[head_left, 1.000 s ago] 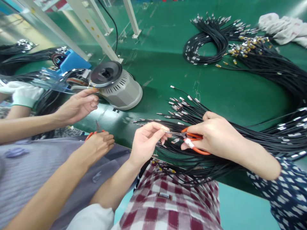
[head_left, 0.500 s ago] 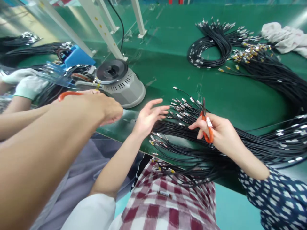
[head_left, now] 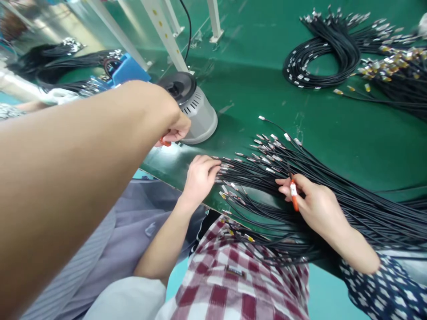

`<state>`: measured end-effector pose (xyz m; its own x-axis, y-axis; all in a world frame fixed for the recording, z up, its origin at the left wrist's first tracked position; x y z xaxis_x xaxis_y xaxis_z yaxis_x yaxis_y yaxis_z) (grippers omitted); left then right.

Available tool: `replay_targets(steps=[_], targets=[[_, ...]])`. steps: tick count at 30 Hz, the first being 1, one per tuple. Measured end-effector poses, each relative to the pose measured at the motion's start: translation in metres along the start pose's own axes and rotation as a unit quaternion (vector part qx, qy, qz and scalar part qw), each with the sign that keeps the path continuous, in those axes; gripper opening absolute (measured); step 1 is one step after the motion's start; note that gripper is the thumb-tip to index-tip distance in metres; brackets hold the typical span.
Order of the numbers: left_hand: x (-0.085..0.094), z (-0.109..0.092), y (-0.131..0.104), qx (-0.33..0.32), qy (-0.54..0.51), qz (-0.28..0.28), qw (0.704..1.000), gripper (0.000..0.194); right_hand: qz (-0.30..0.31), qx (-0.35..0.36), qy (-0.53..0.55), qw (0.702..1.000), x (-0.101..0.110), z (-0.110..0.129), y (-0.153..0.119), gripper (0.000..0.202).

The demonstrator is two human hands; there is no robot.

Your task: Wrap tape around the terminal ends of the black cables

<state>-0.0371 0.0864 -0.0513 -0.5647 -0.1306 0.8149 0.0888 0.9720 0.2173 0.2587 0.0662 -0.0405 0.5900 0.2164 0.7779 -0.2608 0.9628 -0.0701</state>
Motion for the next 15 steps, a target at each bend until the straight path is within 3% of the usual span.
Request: replay_targets(steps=[7, 11, 15], targets=[[-0.001, -0.007, 0.009, 0.036, 0.005, 0.076, 0.996, 0.023, 0.001, 0.003, 0.032, 0.999, -0.001, -0.001, -0.001, 0.03], [-0.006, -0.014, 0.018, 0.015, -0.027, 0.065, 0.997, 0.01, 0.004, 0.004, 0.038, 0.999, -0.002, -0.002, -0.001, 0.03], [-0.005, -0.015, 0.022, 0.081, -0.193, 0.075, 0.975, 0.006, 0.002, 0.002, 0.051, 0.999, -0.002, -0.004, -0.001, 0.029]])
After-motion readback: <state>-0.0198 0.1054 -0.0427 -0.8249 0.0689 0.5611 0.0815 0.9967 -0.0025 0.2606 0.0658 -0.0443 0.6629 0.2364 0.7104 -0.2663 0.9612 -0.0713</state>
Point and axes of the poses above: each hand's wrist, its own y-axis towards the middle knuckle, its own x-axis out of the back of the hand, z = x × y, the point moved 2 cm from there along y, towards the middle knuckle, and after that the axes turned 1 degree about -z, right-handed, at the moved point
